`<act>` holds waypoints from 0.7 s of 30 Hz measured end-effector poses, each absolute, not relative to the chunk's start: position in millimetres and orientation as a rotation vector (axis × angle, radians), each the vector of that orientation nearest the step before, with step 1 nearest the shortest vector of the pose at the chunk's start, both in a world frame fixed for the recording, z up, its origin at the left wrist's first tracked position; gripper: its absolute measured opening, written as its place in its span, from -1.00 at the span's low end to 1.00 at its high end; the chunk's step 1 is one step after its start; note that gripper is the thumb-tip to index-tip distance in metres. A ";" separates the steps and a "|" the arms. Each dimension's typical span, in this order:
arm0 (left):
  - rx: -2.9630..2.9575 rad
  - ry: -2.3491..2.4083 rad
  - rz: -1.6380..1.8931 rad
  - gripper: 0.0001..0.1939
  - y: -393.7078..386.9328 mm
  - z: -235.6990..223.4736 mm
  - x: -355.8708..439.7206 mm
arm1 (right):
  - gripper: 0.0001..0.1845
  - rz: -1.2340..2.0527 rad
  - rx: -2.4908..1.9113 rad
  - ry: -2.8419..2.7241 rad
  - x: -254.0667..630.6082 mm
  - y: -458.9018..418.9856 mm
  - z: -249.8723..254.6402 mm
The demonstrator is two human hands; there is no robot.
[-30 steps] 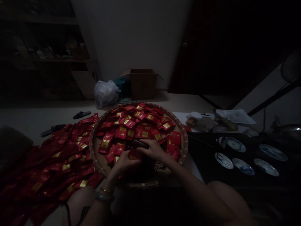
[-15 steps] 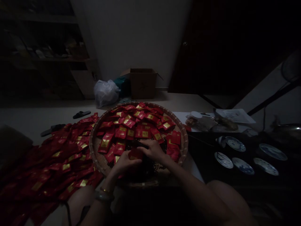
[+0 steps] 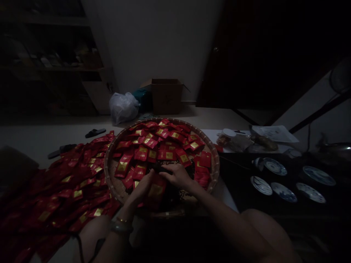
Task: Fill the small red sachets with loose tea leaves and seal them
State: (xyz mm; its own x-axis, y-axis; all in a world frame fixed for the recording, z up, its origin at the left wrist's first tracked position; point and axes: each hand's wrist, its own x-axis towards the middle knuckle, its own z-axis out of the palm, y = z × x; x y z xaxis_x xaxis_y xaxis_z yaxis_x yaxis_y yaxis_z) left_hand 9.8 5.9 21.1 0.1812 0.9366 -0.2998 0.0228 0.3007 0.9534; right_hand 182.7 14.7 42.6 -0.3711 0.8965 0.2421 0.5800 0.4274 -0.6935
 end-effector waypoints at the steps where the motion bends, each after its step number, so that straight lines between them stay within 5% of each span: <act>1: 1.070 1.214 0.861 -0.54 4.9 22.8 10.6 | -0.77 0.687 -1.251 -2.088 181.8 14.3 43.4; 5: 1.161 1.228 0.866 -0.67 0.2 31.9 14.0 | -0.73 0.734 -1.309 -2.101 179.1 12.4 45.3; 11: 1.208 1.102 0.880 -0.59 -0.3 34.2 16.0 | -0.53 0.881 -1.233 -1.970 192.5 16.2 41.3; 21: 1.217 1.161 1.079 -0.70 4.1 20.2 10.8 | -0.59 0.928 -1.610 -2.431 244.1 17.0 29.3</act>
